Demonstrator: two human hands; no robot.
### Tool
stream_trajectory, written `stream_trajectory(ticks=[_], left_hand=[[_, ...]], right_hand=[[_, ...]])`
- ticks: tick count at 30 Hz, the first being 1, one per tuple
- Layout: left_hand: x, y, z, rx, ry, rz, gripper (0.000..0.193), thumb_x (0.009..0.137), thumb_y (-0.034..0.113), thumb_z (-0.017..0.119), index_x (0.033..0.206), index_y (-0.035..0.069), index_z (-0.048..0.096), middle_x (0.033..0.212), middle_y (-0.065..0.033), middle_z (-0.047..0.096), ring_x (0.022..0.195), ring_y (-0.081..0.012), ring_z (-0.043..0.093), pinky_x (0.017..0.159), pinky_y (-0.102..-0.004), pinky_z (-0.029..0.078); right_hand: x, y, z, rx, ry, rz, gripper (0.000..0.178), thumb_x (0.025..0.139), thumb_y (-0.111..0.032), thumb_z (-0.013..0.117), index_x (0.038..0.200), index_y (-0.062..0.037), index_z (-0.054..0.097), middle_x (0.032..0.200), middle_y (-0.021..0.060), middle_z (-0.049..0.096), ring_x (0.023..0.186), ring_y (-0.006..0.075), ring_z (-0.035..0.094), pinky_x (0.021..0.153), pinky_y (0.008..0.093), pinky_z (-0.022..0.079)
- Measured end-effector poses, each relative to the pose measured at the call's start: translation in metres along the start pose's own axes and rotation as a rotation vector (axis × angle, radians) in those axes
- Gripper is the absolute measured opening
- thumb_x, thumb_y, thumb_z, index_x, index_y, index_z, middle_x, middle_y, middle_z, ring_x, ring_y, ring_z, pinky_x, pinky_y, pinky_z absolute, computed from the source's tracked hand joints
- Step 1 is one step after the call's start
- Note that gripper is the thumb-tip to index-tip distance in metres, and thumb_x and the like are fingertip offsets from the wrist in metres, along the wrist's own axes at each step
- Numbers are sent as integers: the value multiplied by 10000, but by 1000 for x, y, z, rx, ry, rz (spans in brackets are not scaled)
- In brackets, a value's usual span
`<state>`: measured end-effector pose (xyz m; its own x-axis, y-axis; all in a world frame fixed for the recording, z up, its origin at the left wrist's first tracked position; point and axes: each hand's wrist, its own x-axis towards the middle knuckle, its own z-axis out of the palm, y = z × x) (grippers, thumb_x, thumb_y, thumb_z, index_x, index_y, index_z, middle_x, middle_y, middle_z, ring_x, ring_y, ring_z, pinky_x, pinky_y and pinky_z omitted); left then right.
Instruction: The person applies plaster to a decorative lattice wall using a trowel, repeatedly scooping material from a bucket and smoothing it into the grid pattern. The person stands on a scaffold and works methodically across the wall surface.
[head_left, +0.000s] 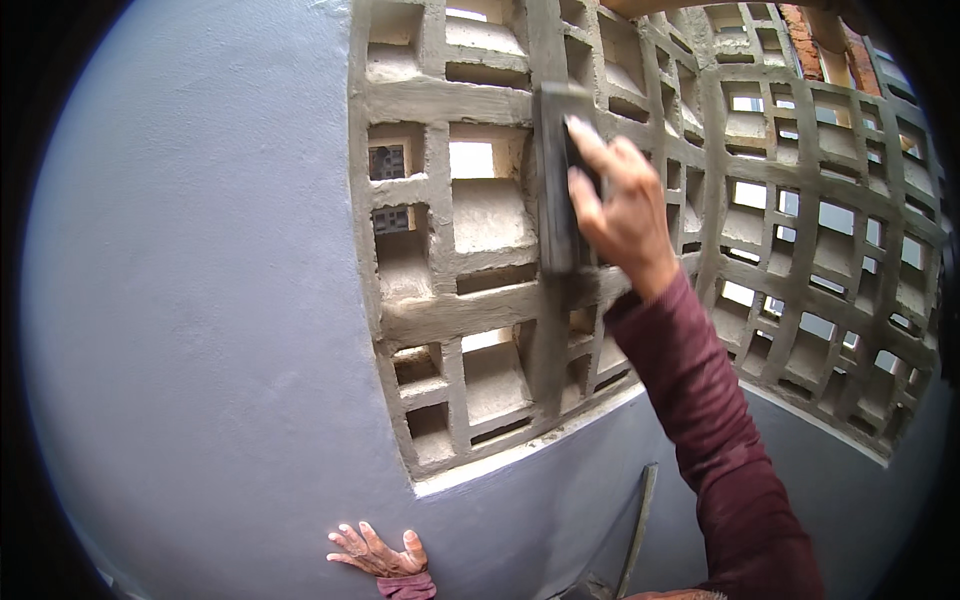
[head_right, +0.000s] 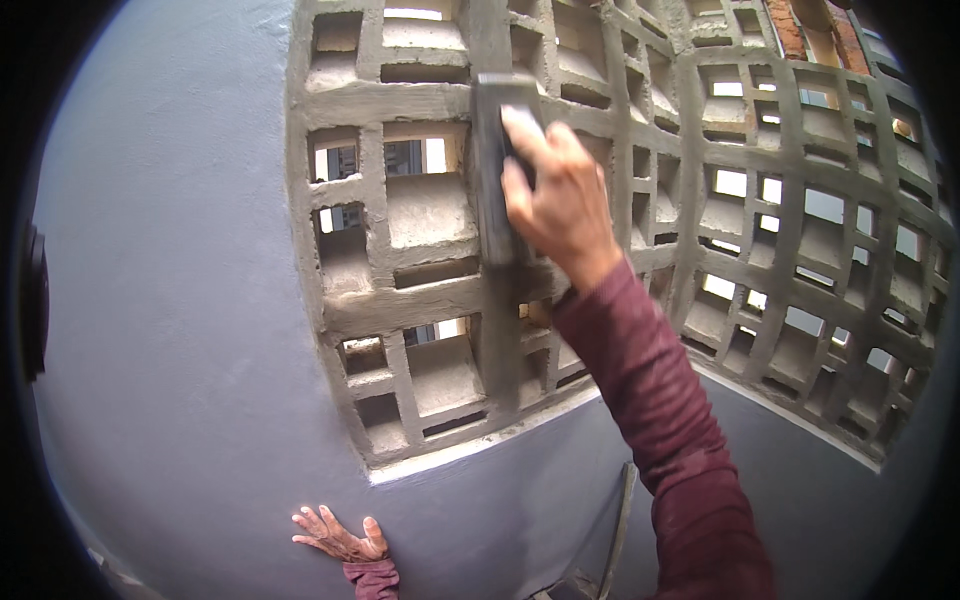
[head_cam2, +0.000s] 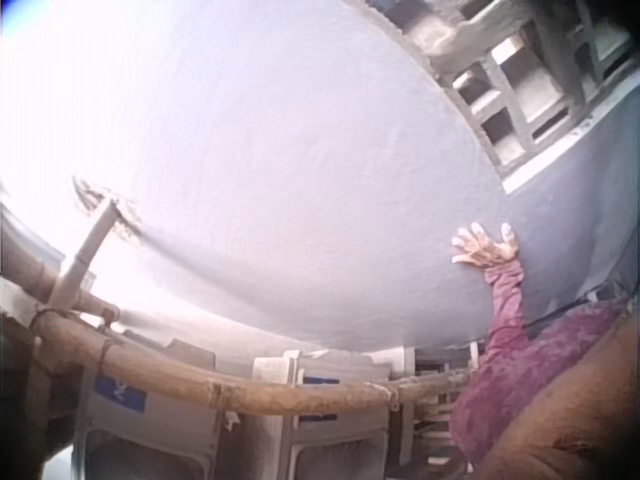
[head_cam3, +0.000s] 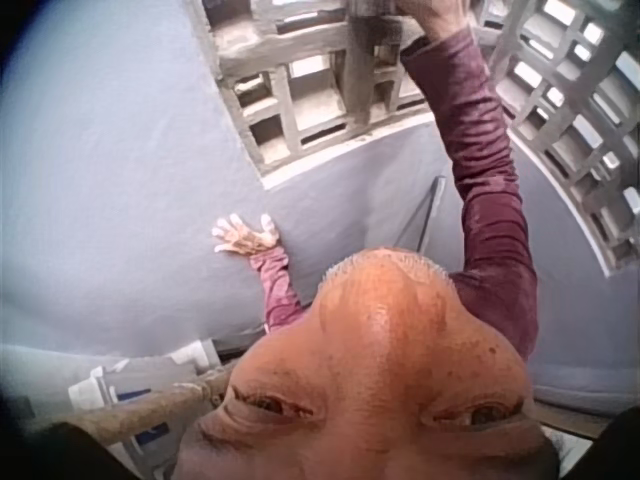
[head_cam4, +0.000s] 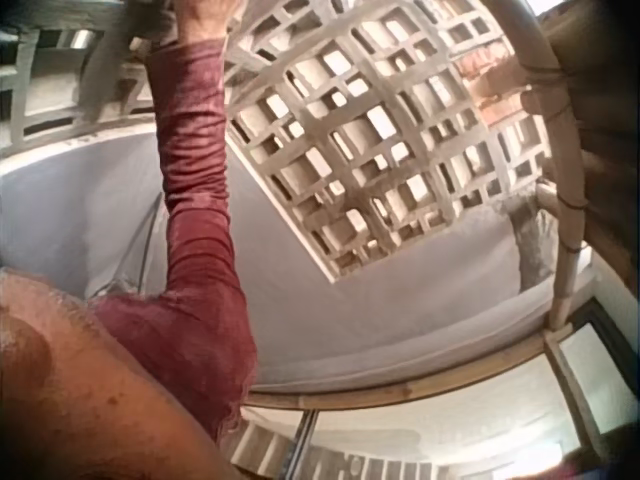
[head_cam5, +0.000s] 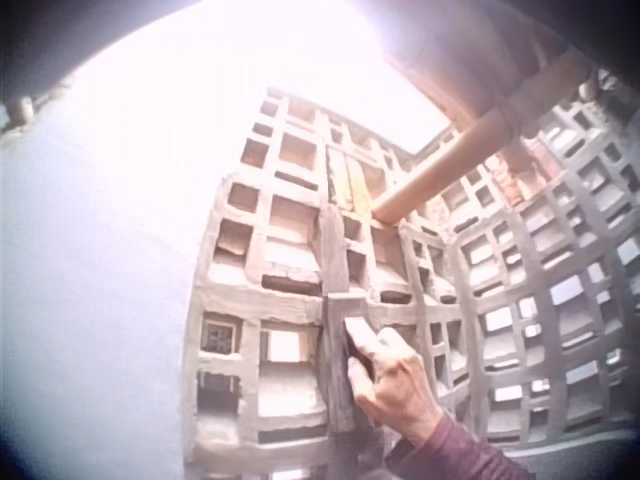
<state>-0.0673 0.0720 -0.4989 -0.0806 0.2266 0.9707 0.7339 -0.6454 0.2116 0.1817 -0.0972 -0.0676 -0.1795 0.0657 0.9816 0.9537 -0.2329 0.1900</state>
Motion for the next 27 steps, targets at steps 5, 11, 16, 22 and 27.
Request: stream_trajectory(ticks=[5,11,16,22,27], left_hand=[[6,5,0,-20,-11,35,666,907,469,387,1398,24,321,1468,-213,275,1398,-403,156,1111,-595,-8],[3,1,1,17,-20,42,675,908,478,377,1399,19,320,1465,-216,277,1397,-406,154,1113,-593,-7],[7,3,-2,12,-12,35,678,907,484,373,1398,19,330,1464,-214,280,1395,-413,156,1109,-604,1],[5,3,0,24,-12,52,677,904,487,374,1402,30,331,1467,-213,276,1393,-417,157,1105,-611,10],[4,3,-1,16,-11,31,676,904,491,373,1406,40,332,1472,-202,275,1394,-416,152,1105,-611,9]], right_hand=[[45,21,-7,-113,79,-86,419,772,-127,572,1187,-74,600,918,220,600,830,364,612,775,415,496],[37,15,-4,-71,55,-69,424,759,-122,577,1179,-76,606,895,218,587,817,350,611,774,409,497],[24,19,-2,-55,99,-113,450,748,-108,583,1197,-91,604,896,204,590,794,357,612,777,422,497],[86,32,-6,-161,108,-134,410,760,-172,562,1155,-84,626,884,219,605,823,366,615,792,421,500],[37,21,-2,-63,80,-128,419,762,-145,564,1173,-92,621,908,224,602,838,373,611,820,403,496]])
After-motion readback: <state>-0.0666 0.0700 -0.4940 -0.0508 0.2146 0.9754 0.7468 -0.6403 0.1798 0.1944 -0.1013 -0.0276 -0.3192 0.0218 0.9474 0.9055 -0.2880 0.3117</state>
